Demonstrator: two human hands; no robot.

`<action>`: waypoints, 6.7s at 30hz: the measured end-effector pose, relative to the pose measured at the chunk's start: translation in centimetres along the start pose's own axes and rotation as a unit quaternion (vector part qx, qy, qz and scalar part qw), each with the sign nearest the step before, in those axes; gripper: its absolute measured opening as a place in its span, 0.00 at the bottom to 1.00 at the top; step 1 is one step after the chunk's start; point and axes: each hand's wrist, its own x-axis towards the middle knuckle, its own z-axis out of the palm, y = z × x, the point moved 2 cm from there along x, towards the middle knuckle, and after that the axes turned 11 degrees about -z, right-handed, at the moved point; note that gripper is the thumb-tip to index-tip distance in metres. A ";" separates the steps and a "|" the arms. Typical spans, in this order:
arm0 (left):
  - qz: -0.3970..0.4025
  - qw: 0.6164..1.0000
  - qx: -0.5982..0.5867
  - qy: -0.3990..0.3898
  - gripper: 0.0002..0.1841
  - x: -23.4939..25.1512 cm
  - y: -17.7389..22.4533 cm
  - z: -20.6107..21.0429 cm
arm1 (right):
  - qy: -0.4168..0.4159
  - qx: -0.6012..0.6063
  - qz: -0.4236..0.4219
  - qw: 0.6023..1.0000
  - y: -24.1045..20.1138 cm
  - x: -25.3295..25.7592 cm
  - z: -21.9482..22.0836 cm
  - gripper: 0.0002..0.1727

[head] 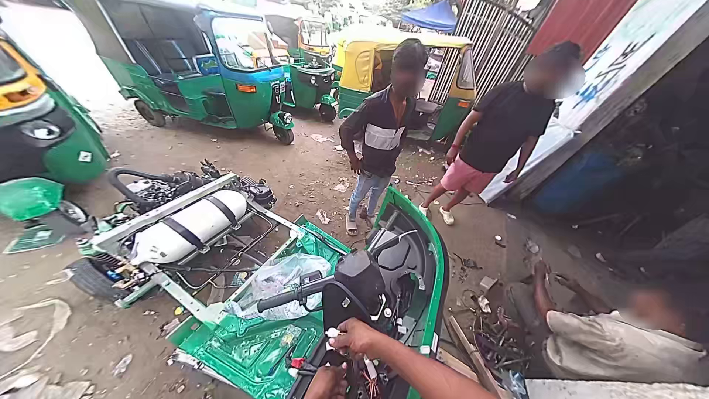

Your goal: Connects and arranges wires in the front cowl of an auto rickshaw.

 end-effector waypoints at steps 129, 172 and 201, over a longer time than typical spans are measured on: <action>0.158 0.973 -0.009 0.169 0.18 1.5 -2.8 0.4 | -0.131 -0.564 -0.101 0.809 2.1 2.0 2.3 0.06; 0.200 0.949 -0.026 0.240 0.22 1.6 -2.8 0.9 | -0.280 -0.666 -0.130 0.679 1.8 4.4 3.1 0.08; 0.150 0.939 0.224 0.212 0.06 2.3 -2.4 -1.0 | -0.265 -0.614 -0.076 0.740 2.8 5.3 2.7 0.07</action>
